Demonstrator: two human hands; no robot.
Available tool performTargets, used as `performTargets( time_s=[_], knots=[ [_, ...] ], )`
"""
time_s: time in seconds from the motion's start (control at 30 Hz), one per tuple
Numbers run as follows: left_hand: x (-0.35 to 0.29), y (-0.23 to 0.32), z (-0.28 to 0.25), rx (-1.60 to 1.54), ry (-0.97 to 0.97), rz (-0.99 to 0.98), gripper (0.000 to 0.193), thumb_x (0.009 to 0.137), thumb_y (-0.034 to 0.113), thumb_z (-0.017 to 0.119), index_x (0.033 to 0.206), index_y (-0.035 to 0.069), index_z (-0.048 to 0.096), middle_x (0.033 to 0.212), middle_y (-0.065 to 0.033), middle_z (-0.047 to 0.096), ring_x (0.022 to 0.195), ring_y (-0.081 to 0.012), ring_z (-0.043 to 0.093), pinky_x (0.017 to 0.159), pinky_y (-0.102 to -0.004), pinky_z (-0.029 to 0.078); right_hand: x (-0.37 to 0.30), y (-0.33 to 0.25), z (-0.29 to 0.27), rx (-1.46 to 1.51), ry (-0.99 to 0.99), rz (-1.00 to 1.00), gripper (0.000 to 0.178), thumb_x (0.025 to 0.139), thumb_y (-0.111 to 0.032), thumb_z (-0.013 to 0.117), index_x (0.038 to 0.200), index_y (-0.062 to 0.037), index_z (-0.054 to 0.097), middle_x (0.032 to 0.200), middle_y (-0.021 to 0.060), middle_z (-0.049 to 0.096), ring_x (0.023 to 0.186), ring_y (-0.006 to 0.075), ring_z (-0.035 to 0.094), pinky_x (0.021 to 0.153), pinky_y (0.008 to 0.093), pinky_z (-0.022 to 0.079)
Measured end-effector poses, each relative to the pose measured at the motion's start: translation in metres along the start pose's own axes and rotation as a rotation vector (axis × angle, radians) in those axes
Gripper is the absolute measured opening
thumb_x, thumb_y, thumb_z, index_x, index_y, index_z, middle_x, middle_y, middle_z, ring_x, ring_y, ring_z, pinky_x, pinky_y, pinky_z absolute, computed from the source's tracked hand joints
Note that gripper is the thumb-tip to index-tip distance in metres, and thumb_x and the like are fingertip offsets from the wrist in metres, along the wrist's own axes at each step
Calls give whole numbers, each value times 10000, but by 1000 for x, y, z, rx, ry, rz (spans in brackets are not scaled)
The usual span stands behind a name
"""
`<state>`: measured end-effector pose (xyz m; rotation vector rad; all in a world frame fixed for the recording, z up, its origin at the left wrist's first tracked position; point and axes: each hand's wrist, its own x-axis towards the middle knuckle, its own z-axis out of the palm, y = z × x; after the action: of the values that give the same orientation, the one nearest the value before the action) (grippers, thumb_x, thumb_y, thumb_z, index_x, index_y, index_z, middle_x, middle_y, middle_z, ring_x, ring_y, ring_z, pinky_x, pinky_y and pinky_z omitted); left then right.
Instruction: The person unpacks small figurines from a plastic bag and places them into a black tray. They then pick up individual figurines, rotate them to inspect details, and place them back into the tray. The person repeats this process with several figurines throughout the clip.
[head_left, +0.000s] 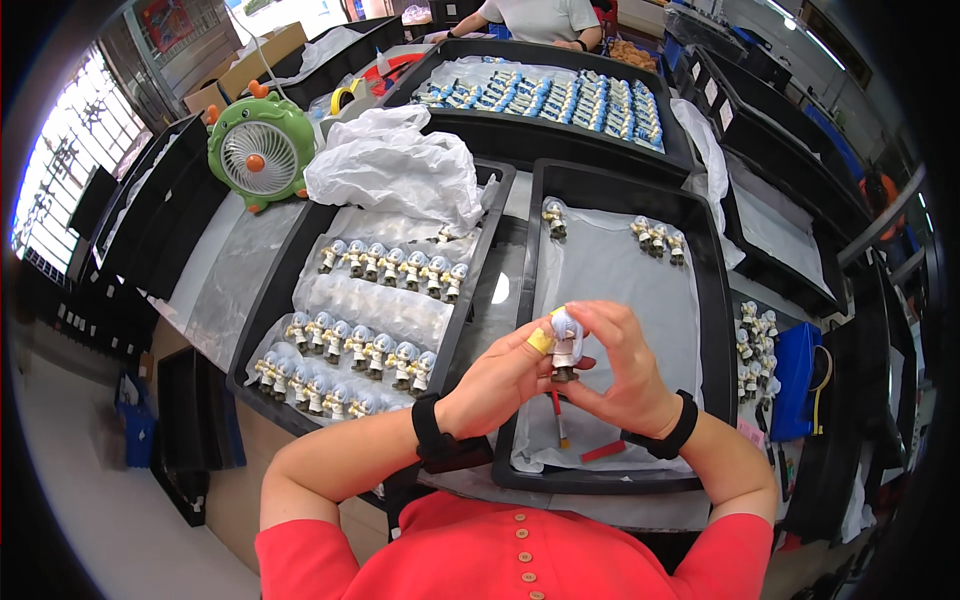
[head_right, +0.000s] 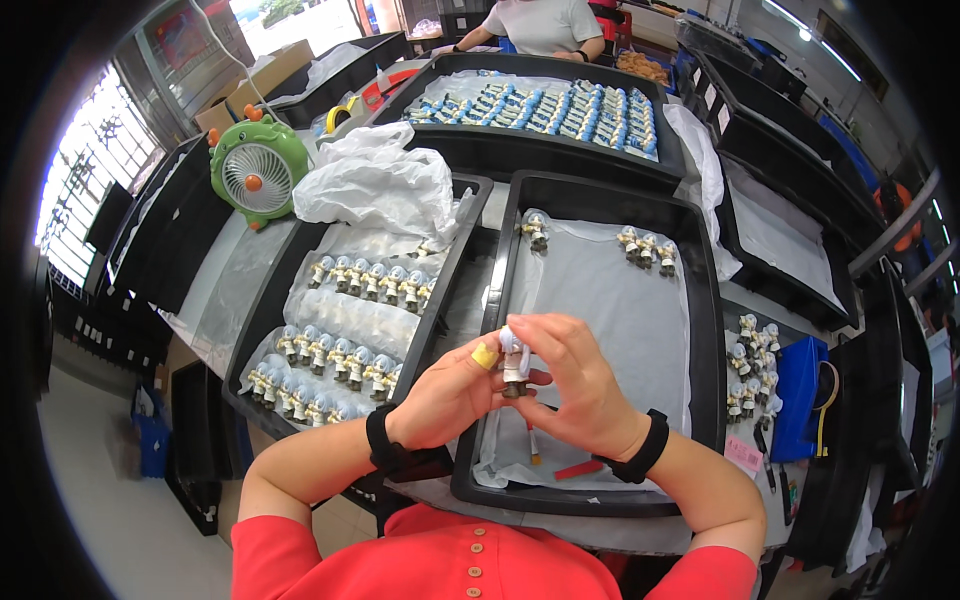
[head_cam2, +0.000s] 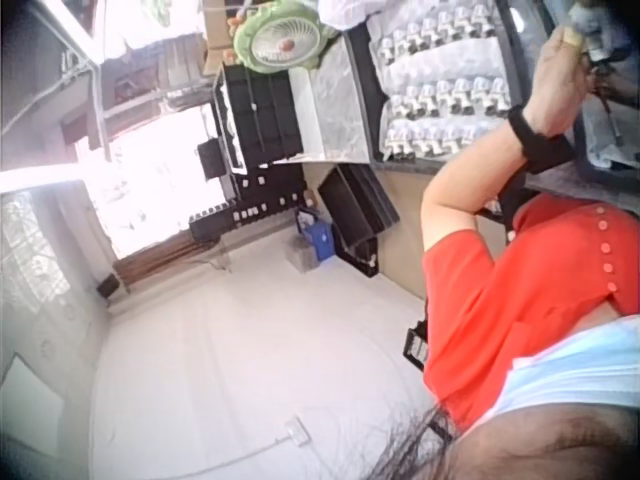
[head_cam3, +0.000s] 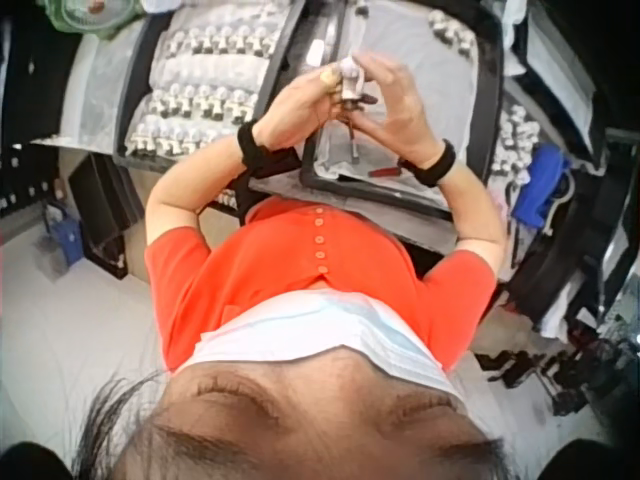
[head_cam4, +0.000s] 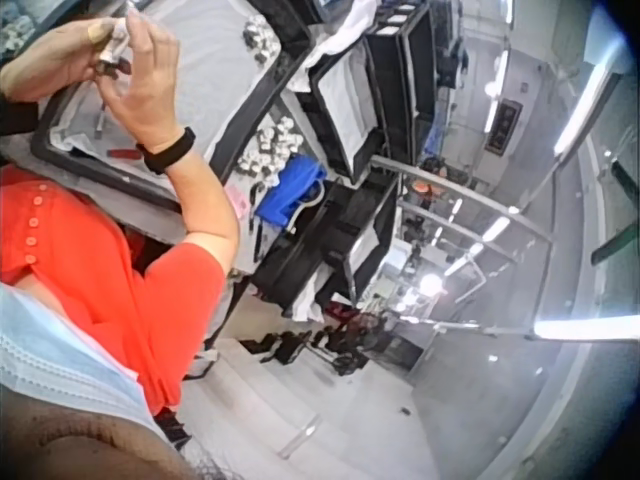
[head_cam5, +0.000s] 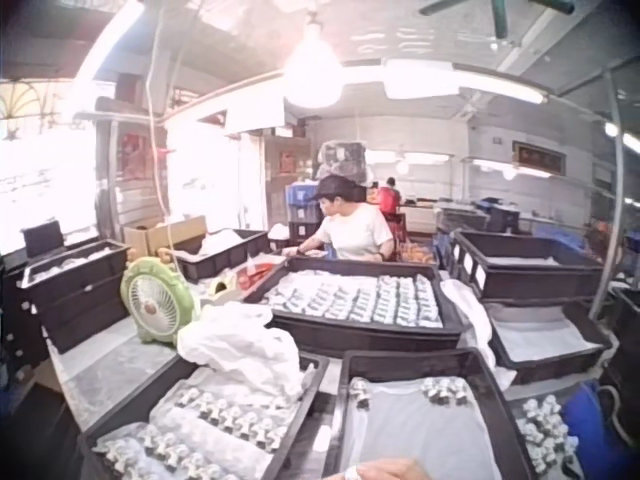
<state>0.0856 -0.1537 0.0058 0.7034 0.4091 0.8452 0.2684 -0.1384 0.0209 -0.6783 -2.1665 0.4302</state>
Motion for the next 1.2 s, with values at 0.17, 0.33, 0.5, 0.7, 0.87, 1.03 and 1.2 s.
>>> performTargets(
  time_s=[0.17,0.33,0.5,0.7,0.87,1.03,1.2],
  knots=[
    [0,-8,-6,-87,-37,-72,518,970,450,283,1315,72,366,1234,-82,488,1100,-241,532,906,-373,449,0,-10,4,15,-80,23,797,608,24,730,1315,-75,376,1208,115,475,1120,294,462,873,380,459],
    [3,-2,-3,-204,-64,-130,589,953,521,216,1313,79,364,1243,-116,484,1096,-283,532,896,-391,451,-5,-10,7,405,-27,254,907,626,42,745,1386,-109,274,1268,108,389,1137,239,452,842,312,540],
    [5,-2,-3,-256,-82,-118,623,943,540,222,1317,61,361,1266,-143,465,1096,-303,528,914,-416,444,-5,-8,3,447,-46,295,955,615,25,768,1401,-123,248,1278,120,377,1135,216,456,843,308,548],
    [4,2,2,-178,-10,-65,528,979,440,227,1319,60,364,1280,-118,465,1122,-258,514,891,-371,445,-5,-3,0,239,-16,183,952,611,-46,795,1399,-111,264,1257,113,477,1151,241,456,923,344,443],
    [2,6,-2,-74,-5,-9,508,959,397,356,1335,56,348,1273,-100,467,1129,-238,509,889,-377,446,-3,-1,0,250,-17,216,942,617,-71,798,1395,-96,266,1257,110,503,1147,252,460,954,354,392],
    [-1,7,-4,-149,-67,27,521,937,245,495,1388,91,284,1293,-87,455,1117,-224,523,870,-351,466,-4,-2,-2,382,-33,283,941,628,-60,790,1397,-84,247,1282,110,495,1127,223,481,973,344,364],
    [-9,19,6,-54,27,-53,454,903,166,563,1302,77,364,1193,-55,503,1045,-202,564,863,-335,478,-4,-4,-7,381,-108,269,1014,613,-120,816,1419,-95,200,1305,123,467,1177,233,456,973,372,353]
  ],
)
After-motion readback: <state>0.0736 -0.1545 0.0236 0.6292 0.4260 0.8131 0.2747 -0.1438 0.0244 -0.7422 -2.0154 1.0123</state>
